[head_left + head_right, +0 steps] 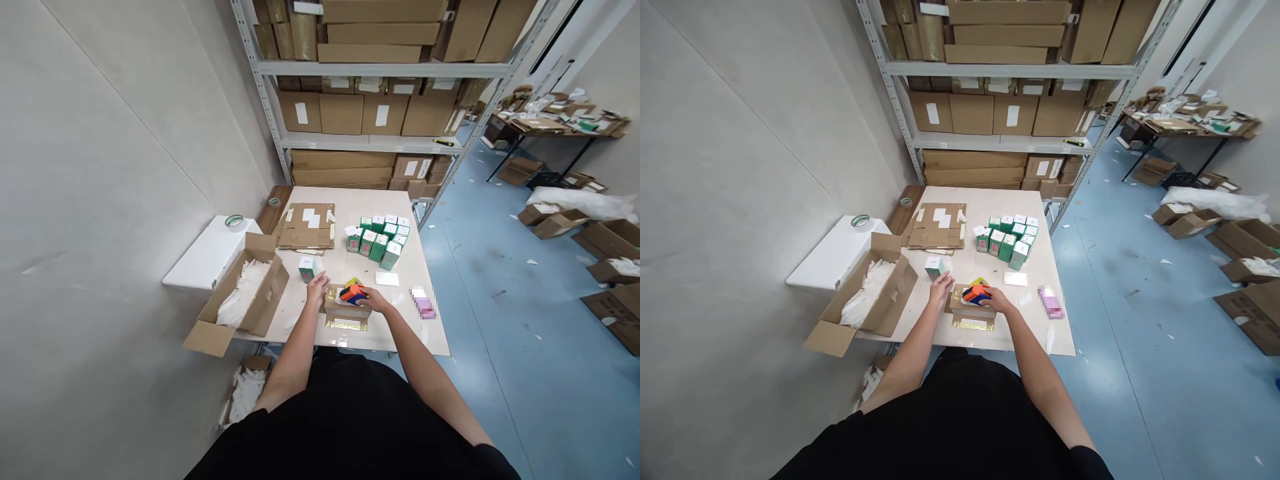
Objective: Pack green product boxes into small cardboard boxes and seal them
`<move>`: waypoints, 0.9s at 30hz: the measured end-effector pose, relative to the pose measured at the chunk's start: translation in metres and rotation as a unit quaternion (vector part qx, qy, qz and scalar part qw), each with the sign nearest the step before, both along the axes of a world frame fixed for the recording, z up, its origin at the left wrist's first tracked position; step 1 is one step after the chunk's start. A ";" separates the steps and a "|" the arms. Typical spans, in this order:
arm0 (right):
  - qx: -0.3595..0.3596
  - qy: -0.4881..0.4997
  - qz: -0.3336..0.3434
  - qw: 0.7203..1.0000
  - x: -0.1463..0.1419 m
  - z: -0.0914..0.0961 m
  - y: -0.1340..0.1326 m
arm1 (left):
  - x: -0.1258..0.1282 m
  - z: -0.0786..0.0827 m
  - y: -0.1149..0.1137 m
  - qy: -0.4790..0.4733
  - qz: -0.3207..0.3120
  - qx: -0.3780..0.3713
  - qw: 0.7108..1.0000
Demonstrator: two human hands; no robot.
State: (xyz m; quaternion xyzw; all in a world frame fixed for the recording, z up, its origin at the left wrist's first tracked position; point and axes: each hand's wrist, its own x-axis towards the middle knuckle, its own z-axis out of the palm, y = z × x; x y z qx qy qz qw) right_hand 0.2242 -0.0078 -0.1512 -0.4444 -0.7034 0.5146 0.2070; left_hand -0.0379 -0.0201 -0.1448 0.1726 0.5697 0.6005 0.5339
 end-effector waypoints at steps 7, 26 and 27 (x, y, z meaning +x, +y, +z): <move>0.005 -0.027 0.042 0.999 -0.007 0.009 0.014 | 0.002 -0.036 -0.037 -0.094 0.027 -0.068 0.993; 0.020 -0.174 0.043 0.984 0.008 0.021 0.010 | -0.005 -0.049 -0.031 0.044 0.092 -0.056 0.993; 0.016 -0.183 0.049 0.982 0.005 0.022 0.014 | -0.007 -0.050 -0.031 0.055 0.092 -0.070 0.992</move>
